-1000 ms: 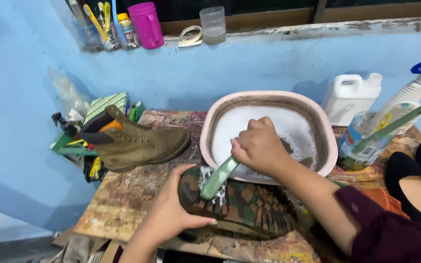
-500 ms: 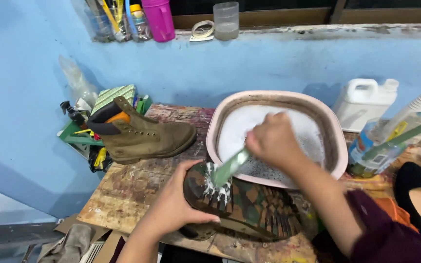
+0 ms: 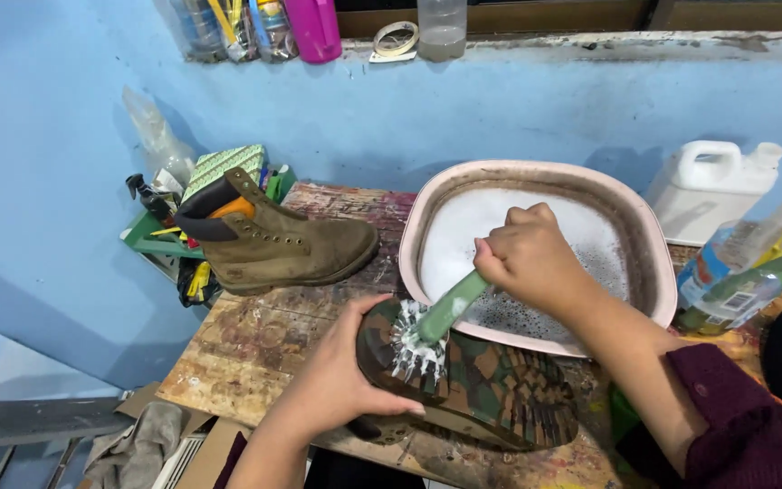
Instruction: Cleaning the sole of a camouflage boot using a brush, cloth, and soapy water at a workbench.
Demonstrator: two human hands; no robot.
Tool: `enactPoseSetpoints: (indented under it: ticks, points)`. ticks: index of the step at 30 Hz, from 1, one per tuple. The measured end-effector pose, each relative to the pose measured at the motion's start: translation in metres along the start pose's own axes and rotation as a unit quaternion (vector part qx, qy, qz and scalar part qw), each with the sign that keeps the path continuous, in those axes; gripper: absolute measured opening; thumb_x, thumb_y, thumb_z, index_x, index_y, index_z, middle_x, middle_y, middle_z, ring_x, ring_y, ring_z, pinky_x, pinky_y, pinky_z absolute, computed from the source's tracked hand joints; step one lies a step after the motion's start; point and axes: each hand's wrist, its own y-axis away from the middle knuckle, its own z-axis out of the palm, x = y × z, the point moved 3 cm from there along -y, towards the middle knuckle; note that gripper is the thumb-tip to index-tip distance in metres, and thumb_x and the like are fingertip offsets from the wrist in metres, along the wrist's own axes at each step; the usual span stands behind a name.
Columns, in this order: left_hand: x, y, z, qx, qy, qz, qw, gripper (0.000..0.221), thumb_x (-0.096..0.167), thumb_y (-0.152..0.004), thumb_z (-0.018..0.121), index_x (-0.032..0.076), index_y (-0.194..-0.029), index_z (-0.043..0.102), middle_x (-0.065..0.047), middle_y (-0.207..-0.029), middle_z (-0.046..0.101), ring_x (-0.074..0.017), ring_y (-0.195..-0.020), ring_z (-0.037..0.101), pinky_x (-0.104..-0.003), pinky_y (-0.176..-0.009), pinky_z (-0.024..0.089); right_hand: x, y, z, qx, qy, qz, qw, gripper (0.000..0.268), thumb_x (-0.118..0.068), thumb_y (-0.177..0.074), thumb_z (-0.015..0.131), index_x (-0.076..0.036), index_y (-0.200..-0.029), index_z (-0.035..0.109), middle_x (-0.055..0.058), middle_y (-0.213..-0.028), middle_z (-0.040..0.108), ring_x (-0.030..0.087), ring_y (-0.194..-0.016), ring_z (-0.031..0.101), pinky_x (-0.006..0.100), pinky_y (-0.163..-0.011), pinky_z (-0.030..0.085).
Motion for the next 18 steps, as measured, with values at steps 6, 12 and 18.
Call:
enactPoseSetpoints:
  ticks: [6, 12, 18]
  points:
    - [-0.004, -0.004, 0.001, 0.013, 0.017, 0.059, 0.998, 0.12, 0.043, -0.049, 0.099, 0.023, -0.148, 0.034, -0.01, -0.154, 0.047, -0.0264, -0.14, 0.049, -0.047, -0.112, 0.044, -0.033, 0.01, 0.001, 0.131, 0.014, -0.093, 0.987, 0.051, -0.025, -0.107, 0.039, -0.019, -0.063, 0.065, -0.002, -0.049, 0.049, 0.017, -0.062, 0.041, 0.035, -0.073, 0.038]
    - [0.003, -0.005, 0.0, -0.016, -0.009, -0.004, 1.0, 0.125, 0.042, -0.047, 0.1, 0.025, -0.15, 0.031, -0.008, -0.157, 0.046, -0.027, -0.143, 0.047, -0.054, -0.116, 0.039, -0.016, 0.009, -0.009, 0.04, 0.002, 0.068, 0.997, 0.057, -0.027, -0.109, 0.033, -0.014, -0.064, 0.067, 0.007, -0.052, 0.053, 0.014, -0.069, 0.05, 0.039, -0.1, 0.043]
    - [-0.003, -0.002, 0.002, -0.012, -0.007, 0.012, 1.0, 0.121, 0.046, -0.05, 0.097, 0.026, -0.15, 0.032, -0.008, -0.156, 0.045, -0.0273, -0.14, 0.049, -0.052, -0.113, 0.043, -0.004, 0.009, -0.003, 0.088, 0.066, 0.009, 0.994, 0.056, -0.023, -0.106, 0.036, -0.012, -0.053, 0.05, 0.002, -0.046, 0.042, 0.016, -0.06, 0.042, 0.039, -0.083, 0.04]
